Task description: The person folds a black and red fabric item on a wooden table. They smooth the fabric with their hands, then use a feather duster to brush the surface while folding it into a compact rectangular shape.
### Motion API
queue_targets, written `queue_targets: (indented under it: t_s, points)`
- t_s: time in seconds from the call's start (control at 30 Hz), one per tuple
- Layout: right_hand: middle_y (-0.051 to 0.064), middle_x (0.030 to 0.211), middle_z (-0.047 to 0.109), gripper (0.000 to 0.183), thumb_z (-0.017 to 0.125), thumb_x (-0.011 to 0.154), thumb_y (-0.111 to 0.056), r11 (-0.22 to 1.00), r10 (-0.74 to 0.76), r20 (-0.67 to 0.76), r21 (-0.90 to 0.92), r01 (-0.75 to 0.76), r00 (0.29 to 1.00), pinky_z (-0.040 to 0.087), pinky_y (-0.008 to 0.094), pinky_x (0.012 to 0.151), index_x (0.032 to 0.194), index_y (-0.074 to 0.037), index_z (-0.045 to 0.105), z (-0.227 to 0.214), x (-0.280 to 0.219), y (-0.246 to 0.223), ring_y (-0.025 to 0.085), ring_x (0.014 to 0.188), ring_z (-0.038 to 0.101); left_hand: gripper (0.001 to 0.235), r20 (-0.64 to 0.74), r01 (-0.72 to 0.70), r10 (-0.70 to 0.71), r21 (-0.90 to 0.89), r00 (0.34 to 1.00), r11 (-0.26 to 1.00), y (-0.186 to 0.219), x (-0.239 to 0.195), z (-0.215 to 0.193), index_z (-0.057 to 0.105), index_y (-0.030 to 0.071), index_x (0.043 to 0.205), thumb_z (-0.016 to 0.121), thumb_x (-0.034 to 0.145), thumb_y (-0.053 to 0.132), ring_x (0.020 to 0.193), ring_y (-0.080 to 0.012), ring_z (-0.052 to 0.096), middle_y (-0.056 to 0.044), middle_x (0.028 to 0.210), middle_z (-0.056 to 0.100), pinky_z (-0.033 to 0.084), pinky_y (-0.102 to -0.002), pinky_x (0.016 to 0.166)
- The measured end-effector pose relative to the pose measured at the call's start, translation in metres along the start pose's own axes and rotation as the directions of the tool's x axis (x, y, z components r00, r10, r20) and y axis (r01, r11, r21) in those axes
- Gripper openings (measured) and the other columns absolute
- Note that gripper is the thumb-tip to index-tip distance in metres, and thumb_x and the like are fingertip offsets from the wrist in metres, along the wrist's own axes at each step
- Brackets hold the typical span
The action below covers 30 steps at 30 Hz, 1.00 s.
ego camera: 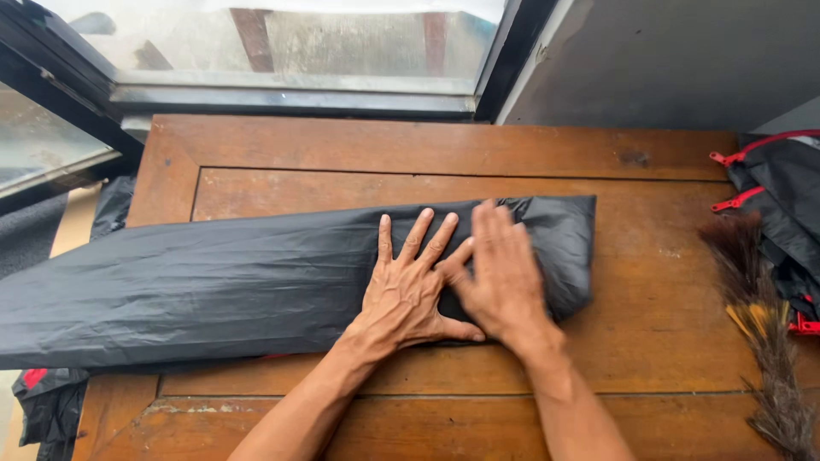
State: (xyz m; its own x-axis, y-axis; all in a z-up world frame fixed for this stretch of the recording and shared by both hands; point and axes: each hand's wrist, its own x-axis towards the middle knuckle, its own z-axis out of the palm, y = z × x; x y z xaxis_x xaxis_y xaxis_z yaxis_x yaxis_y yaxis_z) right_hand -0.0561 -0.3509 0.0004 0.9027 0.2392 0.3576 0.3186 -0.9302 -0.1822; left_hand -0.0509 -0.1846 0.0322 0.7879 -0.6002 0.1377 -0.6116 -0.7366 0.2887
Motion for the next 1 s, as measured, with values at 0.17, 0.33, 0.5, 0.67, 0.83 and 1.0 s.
queue_targets:
  t_s: [0.17, 0.33, 0.5, 0.67, 0.83, 1.0]
  points:
    - [0.025, 0.151, 0.030, 0.081, 0.043, 0.094, -0.058, 0.994, 0.106, 0.080, -0.032, -0.104, 0.991, 0.019, 0.051, 0.114, 0.147, 0.001, 0.030, -0.028, -0.006, 0.033, 0.041, 0.138, 0.029, 0.113, 0.001, -0.008, 0.008, -0.011, 1.000, 1.000, 0.004, 0.005, -0.004, 0.035, 0.022, 0.146, 0.054, 0.055, 0.087, 0.144, -0.0342, 0.012, -0.007, 0.156, 0.023, -0.005, -0.066, 0.112]
    - [0.025, 0.154, 0.021, 0.084, 0.033, 0.094, -0.063, 0.911, 0.412, 0.213, -0.082, -0.404, 0.886, 0.010, 0.062, 0.112, 0.151, -0.003, 0.020, -0.048, -0.018, 0.072, 0.041, 0.142, 0.020, 0.113, 0.013, -0.017, 0.018, -0.028, 1.000, 0.999, 0.007, 0.004, -0.006, 0.036, 0.021, 0.145, 0.054, 0.055, 0.087, 0.144, -0.0350, 0.013, -0.008, 0.156, 0.024, -0.005, -0.066, 0.112]
    - [0.031, 0.151, 0.032, 0.088, 0.025, 0.099, -0.068, 0.907, 0.383, -0.032, -0.177, -0.382, 0.923, -0.003, 0.061, 0.113, 0.150, 0.003, 0.031, -0.056, -0.018, 0.062, 0.041, 0.144, 0.021, 0.116, 0.015, -0.017, 0.017, -0.010, 1.000, 1.000, 0.009, 0.006, -0.004, 0.035, 0.020, 0.146, 0.054, 0.053, 0.088, 0.144, -0.0365, 0.013, -0.010, 0.155, 0.024, -0.005, -0.067, 0.112]
    - [0.025, 0.150, 0.032, 0.082, 0.037, 0.094, -0.063, 0.994, 0.099, -0.109, -0.026, -0.103, 0.989, 0.007, 0.057, 0.113, 0.146, -0.001, 0.035, -0.036, -0.005, -0.005, 0.038, 0.142, 0.023, 0.116, 0.001, -0.009, 0.009, 0.006, 1.000, 1.000, 0.011, 0.008, 0.007, 0.032, 0.021, 0.147, 0.058, 0.054, 0.084, 0.144, -0.0354, 0.012, -0.009, 0.156, 0.022, -0.005, -0.067, 0.112]
    - [0.024, 0.151, 0.031, 0.088, 0.040, 0.089, -0.067, 0.995, 0.098, 0.075, 0.002, -0.098, 0.992, 0.015, 0.053, 0.114, 0.147, -0.001, 0.030, -0.019, -0.013, 0.024, 0.038, 0.140, 0.027, 0.114, -0.006, 0.001, -0.001, -0.003, 1.000, 1.000, 0.015, 0.011, 0.001, 0.034, 0.021, 0.147, 0.056, 0.054, 0.085, 0.145, -0.0340, 0.011, -0.009, 0.157, 0.021, -0.006, -0.066, 0.112]
    - [0.025, 0.153, 0.027, 0.075, 0.041, 0.095, -0.053, 0.969, 0.245, 0.130, -0.047, -0.241, 0.961, 0.016, 0.059, 0.112, 0.149, -0.003, 0.028, -0.042, -0.029, 0.077, 0.042, 0.139, 0.027, 0.115, 0.029, 0.024, -0.024, 0.031, 0.999, 0.999, -0.001, -0.001, -0.014, 0.035, 0.019, 0.146, 0.060, 0.055, 0.085, 0.144, -0.0274, 0.018, -0.007, 0.154, 0.028, -0.002, -0.055, 0.116]
